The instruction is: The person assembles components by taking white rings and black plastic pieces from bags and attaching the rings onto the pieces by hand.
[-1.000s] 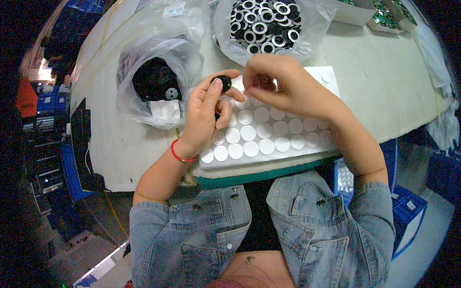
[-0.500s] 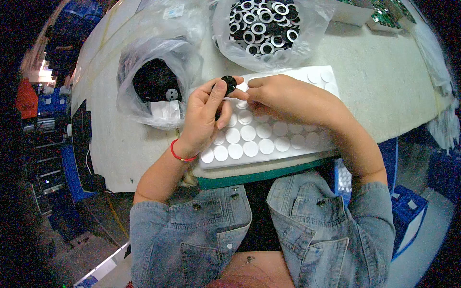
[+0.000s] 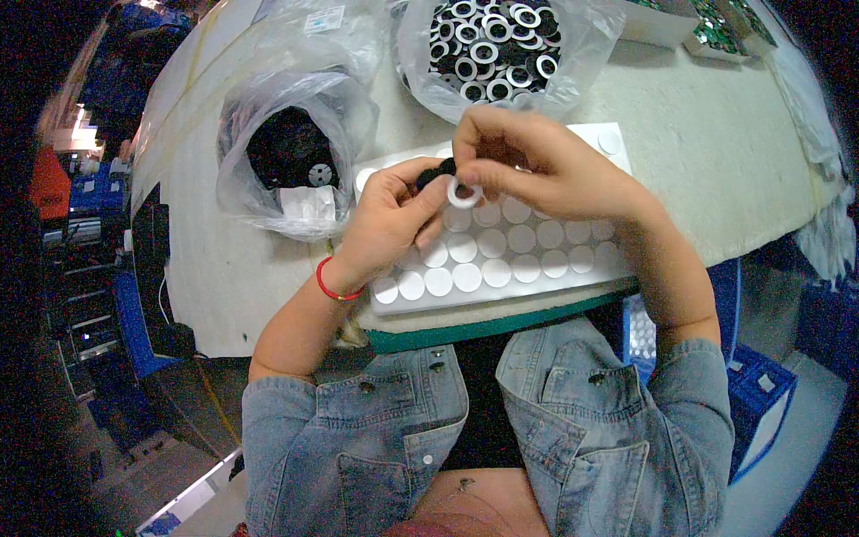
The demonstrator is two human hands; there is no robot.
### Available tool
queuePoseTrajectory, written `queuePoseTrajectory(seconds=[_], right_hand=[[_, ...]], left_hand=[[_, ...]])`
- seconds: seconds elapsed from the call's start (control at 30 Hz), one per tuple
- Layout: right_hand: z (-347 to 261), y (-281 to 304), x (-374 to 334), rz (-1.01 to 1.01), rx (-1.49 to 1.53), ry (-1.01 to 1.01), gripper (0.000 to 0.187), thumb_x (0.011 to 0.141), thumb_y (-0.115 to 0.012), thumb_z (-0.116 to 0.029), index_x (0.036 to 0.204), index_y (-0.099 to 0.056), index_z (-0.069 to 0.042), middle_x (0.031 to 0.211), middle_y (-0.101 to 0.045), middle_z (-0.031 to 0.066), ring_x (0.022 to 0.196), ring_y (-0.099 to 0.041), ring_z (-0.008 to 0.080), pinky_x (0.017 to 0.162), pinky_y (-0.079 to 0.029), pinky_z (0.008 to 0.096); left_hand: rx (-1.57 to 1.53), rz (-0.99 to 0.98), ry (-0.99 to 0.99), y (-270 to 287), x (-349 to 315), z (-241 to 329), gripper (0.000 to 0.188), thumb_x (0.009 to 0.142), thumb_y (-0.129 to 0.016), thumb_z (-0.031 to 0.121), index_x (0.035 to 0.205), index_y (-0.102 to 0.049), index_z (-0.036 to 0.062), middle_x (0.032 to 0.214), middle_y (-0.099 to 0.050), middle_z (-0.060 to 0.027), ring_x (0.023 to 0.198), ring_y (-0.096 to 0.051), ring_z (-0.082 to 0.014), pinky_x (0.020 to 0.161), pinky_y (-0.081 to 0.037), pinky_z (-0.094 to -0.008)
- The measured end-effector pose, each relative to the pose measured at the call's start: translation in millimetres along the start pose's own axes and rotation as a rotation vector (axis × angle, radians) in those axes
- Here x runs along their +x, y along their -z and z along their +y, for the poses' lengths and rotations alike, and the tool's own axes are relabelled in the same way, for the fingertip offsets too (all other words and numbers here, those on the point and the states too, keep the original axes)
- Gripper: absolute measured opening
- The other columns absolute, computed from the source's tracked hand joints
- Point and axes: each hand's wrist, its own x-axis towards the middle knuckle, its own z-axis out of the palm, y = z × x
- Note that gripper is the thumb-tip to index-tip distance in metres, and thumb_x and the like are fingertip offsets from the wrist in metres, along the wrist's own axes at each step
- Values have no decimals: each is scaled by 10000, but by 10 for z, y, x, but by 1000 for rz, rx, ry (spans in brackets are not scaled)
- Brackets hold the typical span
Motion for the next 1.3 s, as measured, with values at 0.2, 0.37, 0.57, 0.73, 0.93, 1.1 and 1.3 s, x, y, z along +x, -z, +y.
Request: queuePoseTrajectory(seconds=[0.2, 0.37, 0.57, 0.73, 0.93, 1.1, 1.3], right_hand=[[95, -12, 51, 142, -283, 147, 87, 893, -618, -37, 894, -534, -15, 774, -555, 6, 699, -539, 47, 587, -433, 203], [140, -28, 61, 163, -363, 191, 93, 876, -628, -16, 882, -536, -9, 704, -560, -2, 628, -537, 46, 541, -423, 204], [127, -37, 58, 161, -365, 164, 93, 864, -631, -5, 879, -539, -8, 713, -570, 9, 632, -541, 49, 539, -424, 204], [95, -46, 52, 168, -430, 140, 95, 863, -629, -8, 890, -537, -7, 729, -577, 10, 648, -538, 45, 539, -422, 202], [71, -60, 53, 174, -335, 91, 99, 861, -611, -23, 882, -514, -29, 724, -532, -16, 636, -492, 26, 524, -370, 183], [109, -53, 44, 147, -219, 0, 122, 850, -603, -26, 864, -484, -46, 734, -491, -40, 641, -455, 16, 530, -346, 177], [75, -41, 30, 75, -245, -43, 157, 836, -618, -14, 863, -468, -54, 785, -483, -32, 664, -446, 15, 541, -342, 173]], left_hand=[[-29, -53, -20, -14, 3, 10, 255, 970, -527, 130, 1171, -591, -13, 935, -697, -66, 507, -440, -14, 453, -367, -167], [15, -49, -22, -14, -7, 26, 262, 965, -488, 101, 1177, -586, -17, 956, -695, -57, 520, -450, -17, 468, -383, -169], [-3, -45, 8, -17, -7, 63, 270, 972, -462, 121, 1160, -593, -20, 931, -694, -45, 521, -450, -20, 470, -380, -174], [39, -35, -1, -12, 4, 42, 255, 971, -463, 123, 1125, -607, -22, 898, -697, -49, 509, -435, -6, 450, -359, -167], [47, -20, -25, -12, -1, 7, 228, 960, -477, 111, 1076, -620, -23, 891, -701, -58, 495, -428, 3, 432, -344, -164], [2, 45, -56, -13, -5, -1, 184, 942, -511, 83, 1025, -629, -31, 784, -653, -26, 490, -433, -5, 430, -345, -169], [-19, 48, -27, -11, -14, -1, 152, 933, -549, 62, 1024, -616, -40, 749, -596, -4, 496, -455, -17, 430, -349, -176]])
